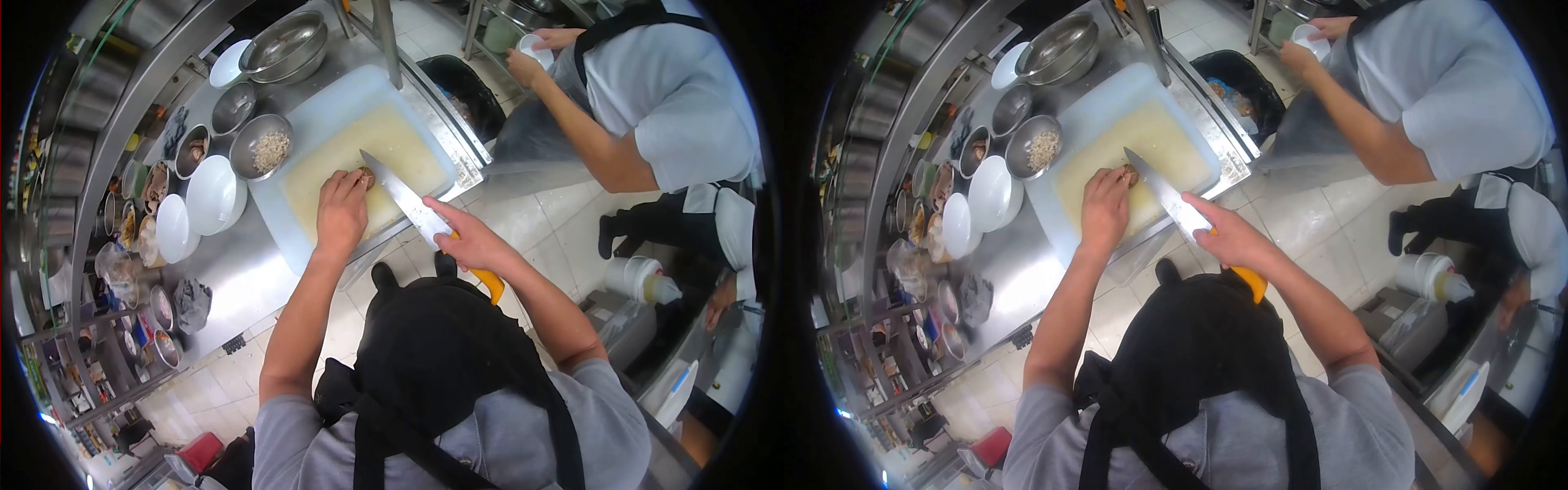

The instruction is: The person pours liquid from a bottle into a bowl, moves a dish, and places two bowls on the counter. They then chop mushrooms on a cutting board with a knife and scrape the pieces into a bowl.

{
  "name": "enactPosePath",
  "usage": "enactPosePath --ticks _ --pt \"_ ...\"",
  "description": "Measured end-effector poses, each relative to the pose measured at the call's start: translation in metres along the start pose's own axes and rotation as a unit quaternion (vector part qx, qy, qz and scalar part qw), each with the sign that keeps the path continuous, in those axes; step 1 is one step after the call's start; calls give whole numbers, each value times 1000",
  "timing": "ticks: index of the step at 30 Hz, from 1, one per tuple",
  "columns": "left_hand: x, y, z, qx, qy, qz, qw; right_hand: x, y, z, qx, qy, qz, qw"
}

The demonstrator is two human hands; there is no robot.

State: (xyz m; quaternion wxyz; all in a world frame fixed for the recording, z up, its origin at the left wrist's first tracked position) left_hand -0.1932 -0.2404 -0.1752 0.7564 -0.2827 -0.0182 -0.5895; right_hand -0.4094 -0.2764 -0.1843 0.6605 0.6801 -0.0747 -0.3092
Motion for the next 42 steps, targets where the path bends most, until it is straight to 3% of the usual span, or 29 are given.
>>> enactPosePath --ticks 22,24,29,34,36,39,42 --pt "-13 9 -1 60 62 32 996 6 -4 -3 -10 -5 -67 998" --pt "-13 10 -1 56 64 34 996 22 1 -3 -14 -7 -26 1000" --pt "-13 7 1 59 59 34 996 54 8 -10 16 -6 -22 1000" --pt "-14 8 1 52 63 33 996 31 -2 -13 -17 -2 -32 999" --pt "-14 9 1 51 65 34 996 29 2 -14 -65 -11 25 998" --pt "-13 7 1 46 63 29 997 54 10 -25 -35 -23 74 996" --pt "-14 9 3 51 62 38 996 68 10 -33 -19 -27 38 999"
Point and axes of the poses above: each hand's wrist, its own x-axis towards the middle knuckle, its own z-axis out of the back of the hand, y = z × x, the point moved 8 cm from there along x, towards the middle knuckle, and after that the axes turned 14 degrees about z, right-handed, at the moved point
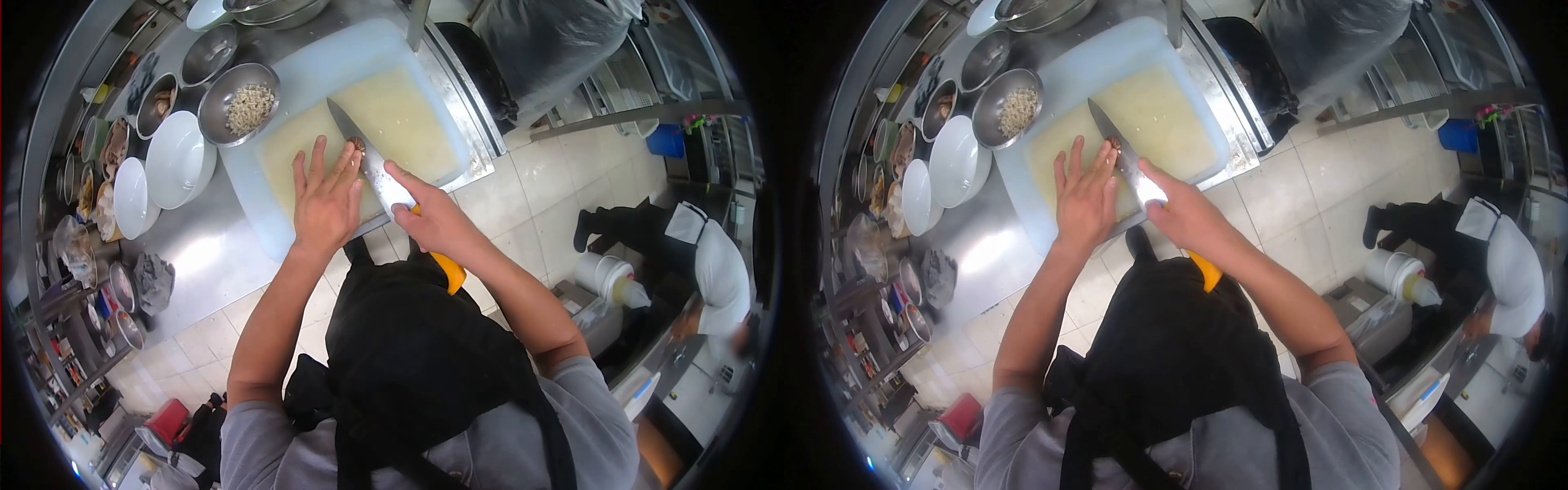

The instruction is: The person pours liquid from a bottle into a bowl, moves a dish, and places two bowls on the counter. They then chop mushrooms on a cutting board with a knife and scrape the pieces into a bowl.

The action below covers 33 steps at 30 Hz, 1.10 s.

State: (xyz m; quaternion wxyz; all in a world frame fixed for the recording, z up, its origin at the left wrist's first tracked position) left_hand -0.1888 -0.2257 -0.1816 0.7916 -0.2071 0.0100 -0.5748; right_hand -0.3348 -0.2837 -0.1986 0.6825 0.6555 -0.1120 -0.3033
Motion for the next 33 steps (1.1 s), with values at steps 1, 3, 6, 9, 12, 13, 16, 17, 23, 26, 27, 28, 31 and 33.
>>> enactPosePath --ticks 1,3,6,9,12,13,16,17,23,26,27,28,31,33 --pt "0 0 1 -1 -5 -3 1000 -4 1 1 -1 -2 0 1000" --pt "1 -1 2 -5 -9 -9 1000 -15 9 6 -66 -9 29 997" --pt "-2 -2 7 -32 -14 -24 999 -19 9 8 -89 14 -16 996" --pt "-6 4 8 -45 -46 -6 998 -15 9 7 -134 12 20 991" --pt "-7 1 7 -38 -53 -11 998 -16 9 7 -152 3 27 988" --pt "-7 1 8 -33 -50 -13 998 -20 11 8 -153 3 27 988" --pt "-6 1 7 -31 -50 -18 998 -33 13 8 -143 19 4 990" --pt "-6 1 6 -33 -50 -22 998 -31 14 7 -129 12 23 991" --pt "-5 1 7 -21 -58 -8 998 0 9 -4 -142 -16 97 985" --pt "-6 -1 8 -14 -61 -21 998 -12 11 -2 -144 -13 82 986" --pt "-6 -1 8 -14 -63 -21 998 -16 13 -1 -139 -9 74 987" --pt "-7 -3 9 -20 -66 -36 997 -14 19 0 -140 -8 77 987" --pt "-7 -3 13 -34 -72 -43 996 -14 15 -2 -158 18 8 987" --pt "-6 1 13 -41 -77 -35 996 -6 22 -15 -338 54 101 934"
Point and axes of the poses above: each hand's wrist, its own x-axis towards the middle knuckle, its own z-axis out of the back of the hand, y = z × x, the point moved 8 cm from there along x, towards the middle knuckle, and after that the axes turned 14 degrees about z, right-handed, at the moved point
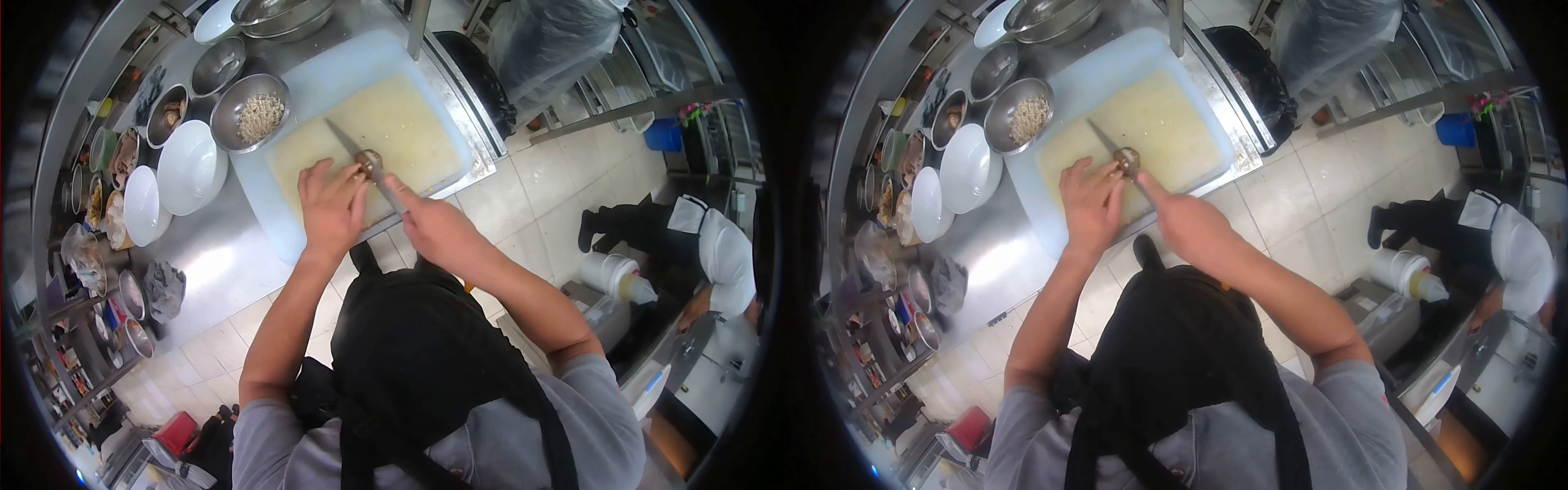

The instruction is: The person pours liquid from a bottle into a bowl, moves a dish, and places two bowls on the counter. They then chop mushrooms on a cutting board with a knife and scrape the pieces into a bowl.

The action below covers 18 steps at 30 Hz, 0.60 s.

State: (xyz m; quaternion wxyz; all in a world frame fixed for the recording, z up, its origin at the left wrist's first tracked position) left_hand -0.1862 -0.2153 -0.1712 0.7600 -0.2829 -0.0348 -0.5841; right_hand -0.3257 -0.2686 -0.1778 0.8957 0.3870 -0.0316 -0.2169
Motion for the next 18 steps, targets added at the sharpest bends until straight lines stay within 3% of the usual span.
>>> enactPosePath --ticks 2,3,5,13,15,18 --pt "0 21 4 -91 -29 108 989 -1 18 -2 -64 18 15 998" --pt "-1 21 3 -93 -26 105 990 -2 27 -5 -129 42 32 990" --pt "2 22 6 -94 -37 119 988 -1 28 -7 -134 28 32 990" --pt "4 9 1 -46 -31 45 997 -26 20 -2 -109 50 -15 993" --pt "3 7 0 -40 -28 26 998 -22 17 -3 -46 1 13 999" --pt "2 11 2 -44 -34 29 998 -24 23 4 -8 4 11 1000"
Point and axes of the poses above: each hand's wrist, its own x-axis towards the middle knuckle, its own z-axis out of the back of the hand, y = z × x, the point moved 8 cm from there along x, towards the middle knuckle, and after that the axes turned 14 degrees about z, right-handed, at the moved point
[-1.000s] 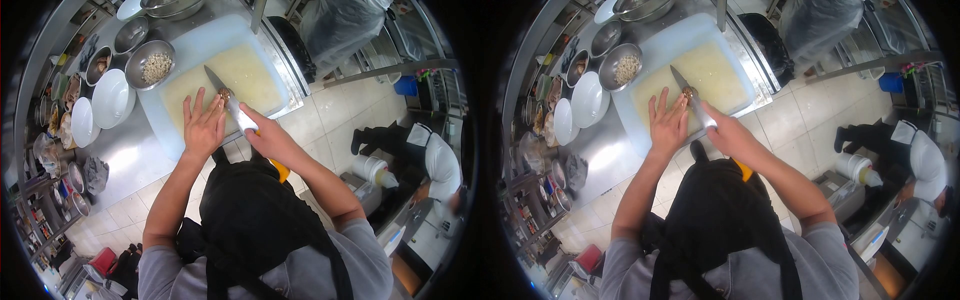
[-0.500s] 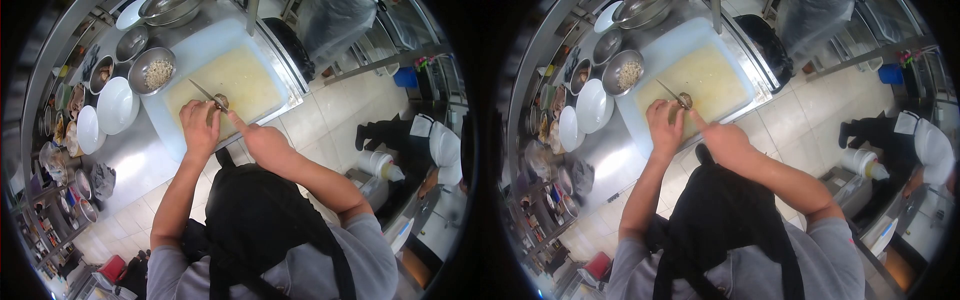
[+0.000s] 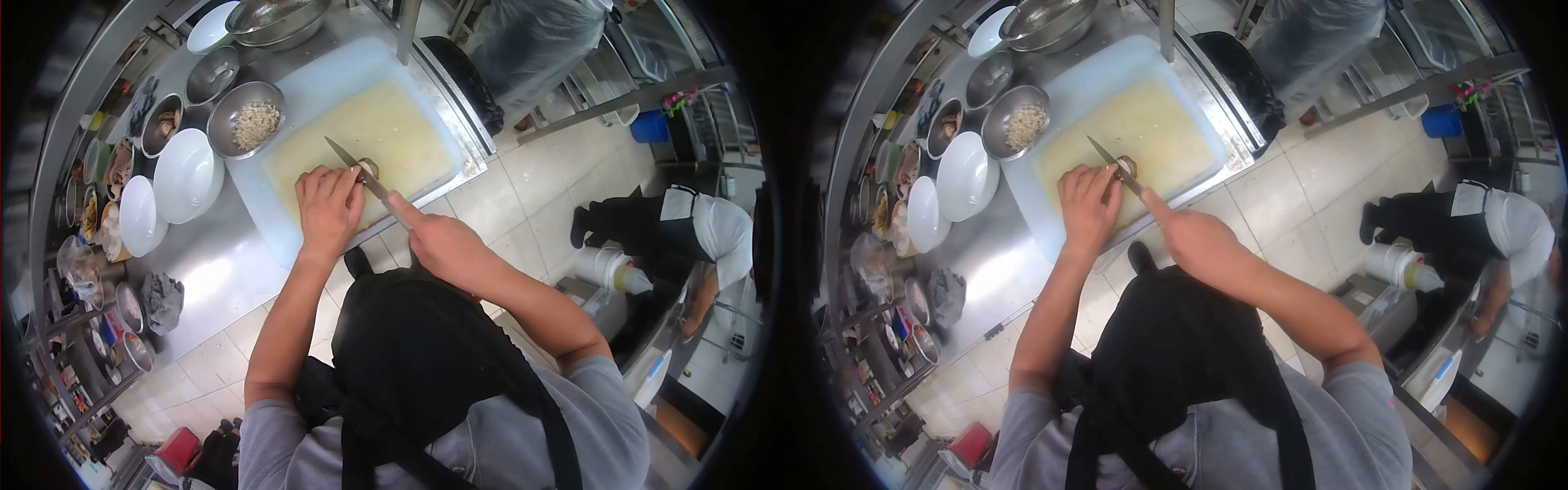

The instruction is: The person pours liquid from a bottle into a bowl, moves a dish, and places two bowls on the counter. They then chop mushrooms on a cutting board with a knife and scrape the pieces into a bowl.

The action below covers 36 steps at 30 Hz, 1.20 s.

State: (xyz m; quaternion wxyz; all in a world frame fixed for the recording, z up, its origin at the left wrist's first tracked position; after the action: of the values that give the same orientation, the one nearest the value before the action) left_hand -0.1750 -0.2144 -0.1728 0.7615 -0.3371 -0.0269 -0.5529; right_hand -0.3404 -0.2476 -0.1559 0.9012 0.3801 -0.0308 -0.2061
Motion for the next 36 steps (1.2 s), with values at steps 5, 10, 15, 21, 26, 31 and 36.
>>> enactPosePath --ticks 5,10,15,21,26,31,36 --pt "0 -1 -1 2 5 -7 1000 0 0 -5 -26 23 3 999" --pt "1 3 -3 -5 13 19 1000 -3 14 -6 -98 64 -10 993" --pt "1 4 0 -23 0 38 999 -22 11 -8 -97 100 -43 989" --pt "0 13 -2 -24 -23 73 997 -3 18 -11 -105 68 -18 992" --pt "-1 16 -4 -30 -20 84 996 -9 9 -14 -105 92 -39 989" --pt "1 17 -3 -35 -27 77 996 -5 5 -15 -133 54 -22 989" --pt "-3 26 7 -33 -34 111 993 -40 -7 -12 -106 92 -61 988"
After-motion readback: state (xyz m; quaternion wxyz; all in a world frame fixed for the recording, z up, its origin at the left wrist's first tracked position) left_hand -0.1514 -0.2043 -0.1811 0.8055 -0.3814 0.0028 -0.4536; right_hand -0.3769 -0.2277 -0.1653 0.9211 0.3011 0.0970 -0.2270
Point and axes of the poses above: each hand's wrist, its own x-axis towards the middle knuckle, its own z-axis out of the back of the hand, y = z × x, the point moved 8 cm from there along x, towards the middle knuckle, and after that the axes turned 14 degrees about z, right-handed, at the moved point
